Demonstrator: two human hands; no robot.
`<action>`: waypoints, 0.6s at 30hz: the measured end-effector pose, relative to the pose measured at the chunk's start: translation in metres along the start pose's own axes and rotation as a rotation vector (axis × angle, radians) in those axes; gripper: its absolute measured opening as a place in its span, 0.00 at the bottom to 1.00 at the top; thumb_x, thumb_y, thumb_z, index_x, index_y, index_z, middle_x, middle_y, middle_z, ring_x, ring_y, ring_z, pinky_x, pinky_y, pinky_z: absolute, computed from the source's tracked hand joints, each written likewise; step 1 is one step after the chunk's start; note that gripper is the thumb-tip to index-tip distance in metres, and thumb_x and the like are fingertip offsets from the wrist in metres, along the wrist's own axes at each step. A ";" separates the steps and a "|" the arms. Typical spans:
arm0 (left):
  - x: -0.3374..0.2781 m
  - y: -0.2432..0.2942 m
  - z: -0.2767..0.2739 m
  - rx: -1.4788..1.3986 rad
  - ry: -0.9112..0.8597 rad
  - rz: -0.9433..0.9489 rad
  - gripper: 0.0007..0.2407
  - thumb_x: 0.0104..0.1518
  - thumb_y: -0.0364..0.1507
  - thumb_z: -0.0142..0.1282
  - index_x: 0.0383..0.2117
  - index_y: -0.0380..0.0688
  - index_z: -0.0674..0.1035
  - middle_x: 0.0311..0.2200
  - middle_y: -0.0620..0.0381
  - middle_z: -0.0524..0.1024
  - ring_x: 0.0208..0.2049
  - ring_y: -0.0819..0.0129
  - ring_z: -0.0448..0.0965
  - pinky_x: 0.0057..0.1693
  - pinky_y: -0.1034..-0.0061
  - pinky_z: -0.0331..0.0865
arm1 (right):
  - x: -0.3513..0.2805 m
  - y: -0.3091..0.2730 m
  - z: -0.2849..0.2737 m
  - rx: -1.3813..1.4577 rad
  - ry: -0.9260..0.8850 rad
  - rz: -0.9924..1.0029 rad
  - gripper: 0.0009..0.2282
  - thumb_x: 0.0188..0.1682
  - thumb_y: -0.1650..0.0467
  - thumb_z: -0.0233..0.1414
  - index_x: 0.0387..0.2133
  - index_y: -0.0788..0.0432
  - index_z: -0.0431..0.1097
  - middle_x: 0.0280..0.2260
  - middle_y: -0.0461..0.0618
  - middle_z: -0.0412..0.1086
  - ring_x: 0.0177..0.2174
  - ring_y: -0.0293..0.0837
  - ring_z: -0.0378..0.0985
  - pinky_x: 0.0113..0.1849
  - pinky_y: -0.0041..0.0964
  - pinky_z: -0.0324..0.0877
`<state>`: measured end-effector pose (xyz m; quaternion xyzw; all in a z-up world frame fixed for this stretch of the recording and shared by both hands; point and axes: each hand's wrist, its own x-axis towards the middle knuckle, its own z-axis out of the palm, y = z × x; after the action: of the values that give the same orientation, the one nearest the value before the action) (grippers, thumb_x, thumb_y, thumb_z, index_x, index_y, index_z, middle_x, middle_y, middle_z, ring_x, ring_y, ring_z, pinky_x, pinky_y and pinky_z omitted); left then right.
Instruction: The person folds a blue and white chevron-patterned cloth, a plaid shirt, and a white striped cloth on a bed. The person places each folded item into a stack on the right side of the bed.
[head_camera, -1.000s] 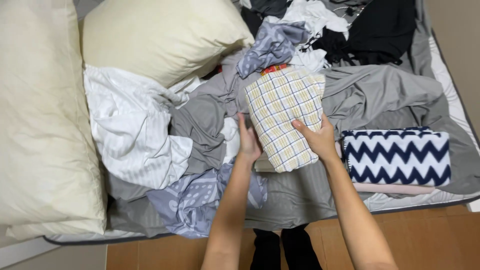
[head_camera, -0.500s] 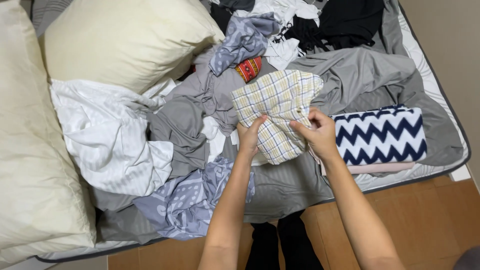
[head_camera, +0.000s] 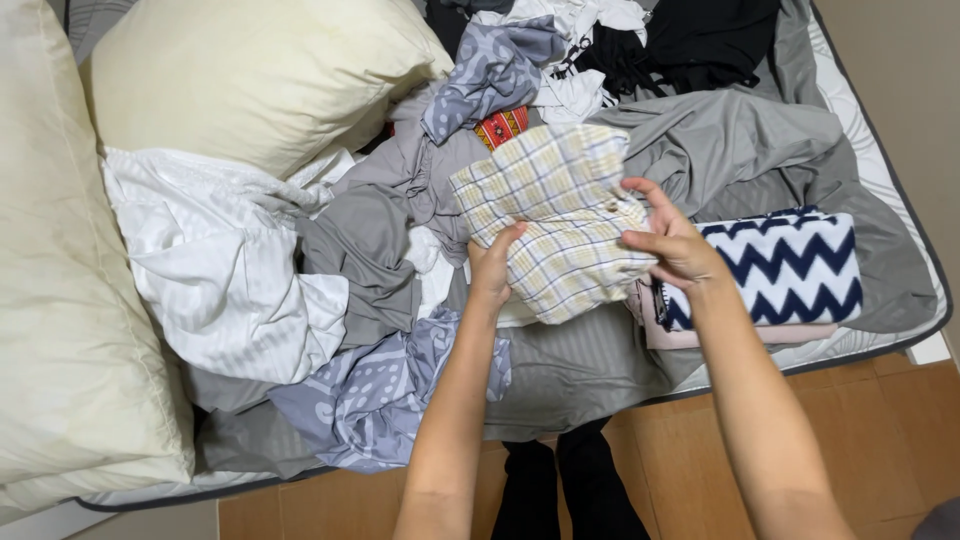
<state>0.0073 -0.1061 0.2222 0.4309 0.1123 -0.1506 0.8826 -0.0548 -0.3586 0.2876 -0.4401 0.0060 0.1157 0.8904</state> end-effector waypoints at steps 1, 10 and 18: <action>0.001 -0.004 -0.002 0.002 0.004 0.002 0.09 0.49 0.23 0.63 0.36 0.36 0.82 0.34 0.54 0.83 0.34 0.67 0.83 0.43 0.72 0.77 | -0.002 -0.002 -0.004 0.003 -0.003 0.002 0.36 0.47 0.77 0.58 0.69 0.59 0.47 0.59 0.57 0.63 0.57 0.50 0.69 0.56 0.44 0.67; -0.004 -0.014 -0.007 0.104 -0.165 0.007 0.14 0.50 0.23 0.64 0.43 0.33 0.80 0.40 0.52 0.82 0.39 0.67 0.82 0.48 0.74 0.76 | 0.008 0.006 -0.022 0.244 0.190 0.059 0.23 0.54 0.73 0.50 0.65 0.60 0.58 0.58 0.55 0.68 0.55 0.46 0.74 0.55 0.42 0.69; 0.004 -0.015 -0.043 0.229 -0.098 -0.018 0.13 0.49 0.23 0.66 0.40 0.30 0.82 0.38 0.51 0.83 0.37 0.66 0.82 0.47 0.73 0.75 | -0.005 -0.034 -0.031 -1.200 0.749 -0.275 0.04 0.57 0.75 0.60 0.43 0.64 0.78 0.27 0.55 0.64 0.27 0.42 0.60 0.31 0.35 0.56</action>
<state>0.0024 -0.0810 0.1844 0.5201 0.0547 -0.1912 0.8307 -0.0491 -0.4037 0.2959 -0.8604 0.1907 -0.1729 0.4399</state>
